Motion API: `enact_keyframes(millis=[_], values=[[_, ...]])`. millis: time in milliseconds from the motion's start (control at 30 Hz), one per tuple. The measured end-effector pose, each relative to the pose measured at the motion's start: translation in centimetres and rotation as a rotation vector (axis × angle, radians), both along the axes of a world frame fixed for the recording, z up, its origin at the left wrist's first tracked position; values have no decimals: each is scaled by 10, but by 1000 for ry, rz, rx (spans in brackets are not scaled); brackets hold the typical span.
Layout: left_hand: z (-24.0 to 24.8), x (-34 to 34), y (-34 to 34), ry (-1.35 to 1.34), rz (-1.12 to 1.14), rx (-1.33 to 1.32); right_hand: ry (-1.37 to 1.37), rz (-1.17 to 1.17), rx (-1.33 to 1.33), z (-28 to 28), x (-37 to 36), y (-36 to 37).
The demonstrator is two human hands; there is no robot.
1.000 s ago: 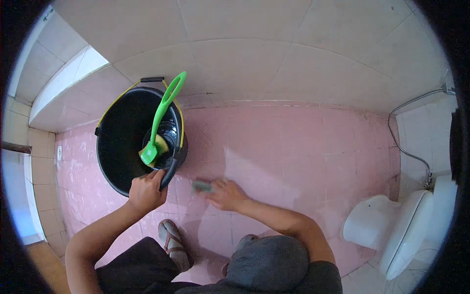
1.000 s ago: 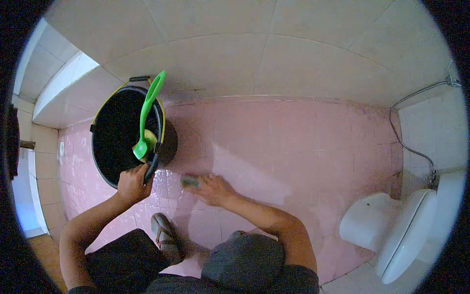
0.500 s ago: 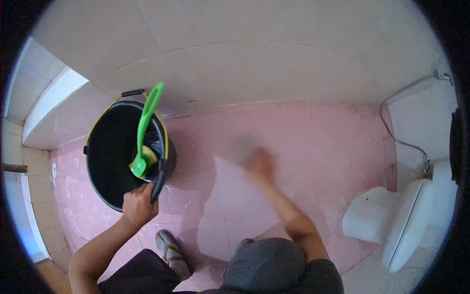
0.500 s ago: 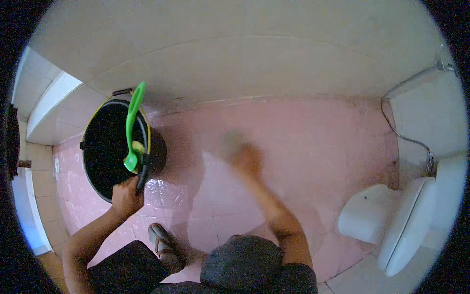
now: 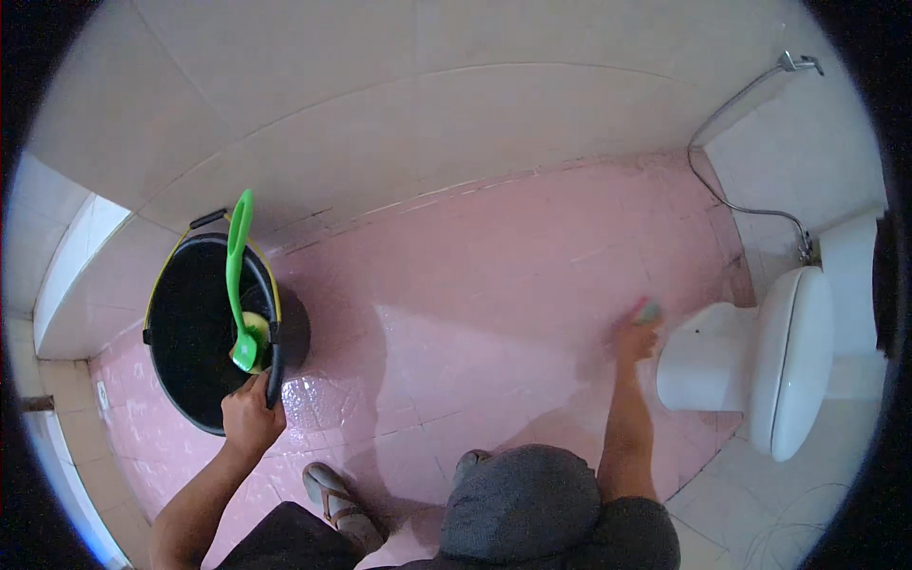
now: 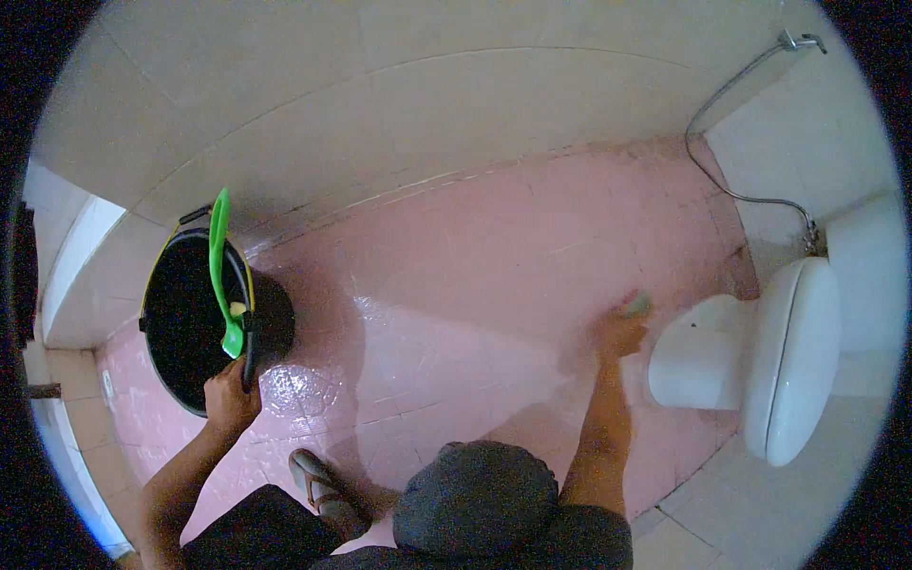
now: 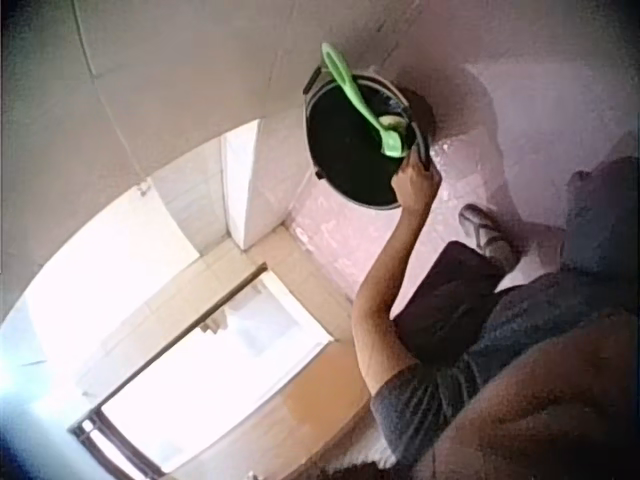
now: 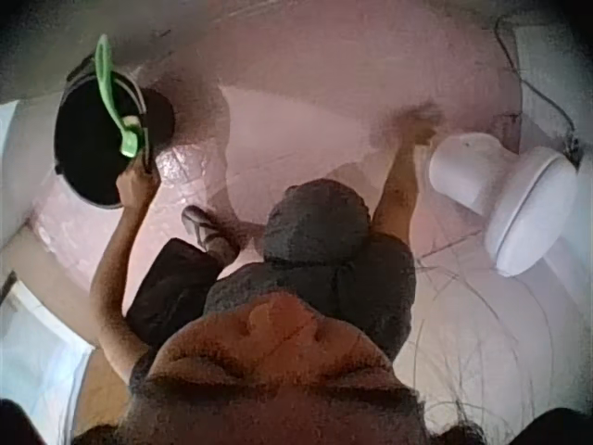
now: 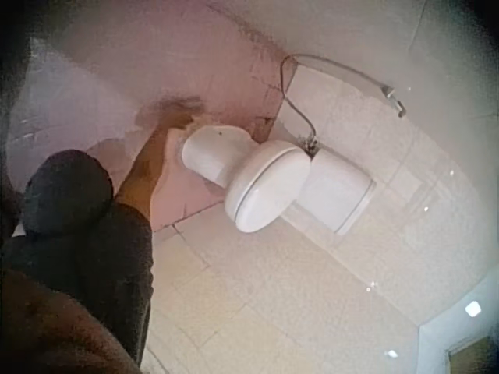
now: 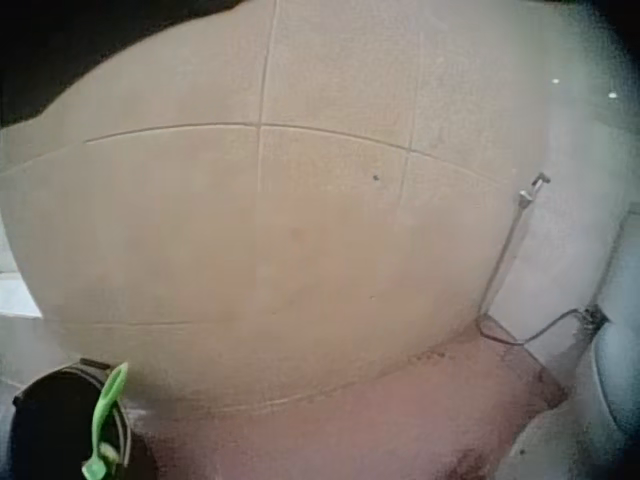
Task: The person scrubs the pink tiled floor of a bathroom using a small brush and a bucket of water. They repeatedly dip the brush into the bucket and scrub the floor area around the toilet and bathtub.
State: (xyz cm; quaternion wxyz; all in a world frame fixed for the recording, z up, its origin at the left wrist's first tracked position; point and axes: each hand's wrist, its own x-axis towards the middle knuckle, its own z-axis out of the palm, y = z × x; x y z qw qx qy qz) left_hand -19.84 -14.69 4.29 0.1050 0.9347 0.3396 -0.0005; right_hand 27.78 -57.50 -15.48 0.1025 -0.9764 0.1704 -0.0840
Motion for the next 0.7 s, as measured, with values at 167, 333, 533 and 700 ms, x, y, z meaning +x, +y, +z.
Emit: enact_keyframes(millis=[167,333,533,700], values=[[-5,-7,-1,-5,1,31,438,1118,152,-8,-220,85],[-4,-8,0,-4,-31,24,78,653,15,-29,-143,47],[-10,-3,1,15,-17,19,-93,-215,54,9,11,14],[2,1,1,65,18,16,-57,1162,96,-38,-174,209]])
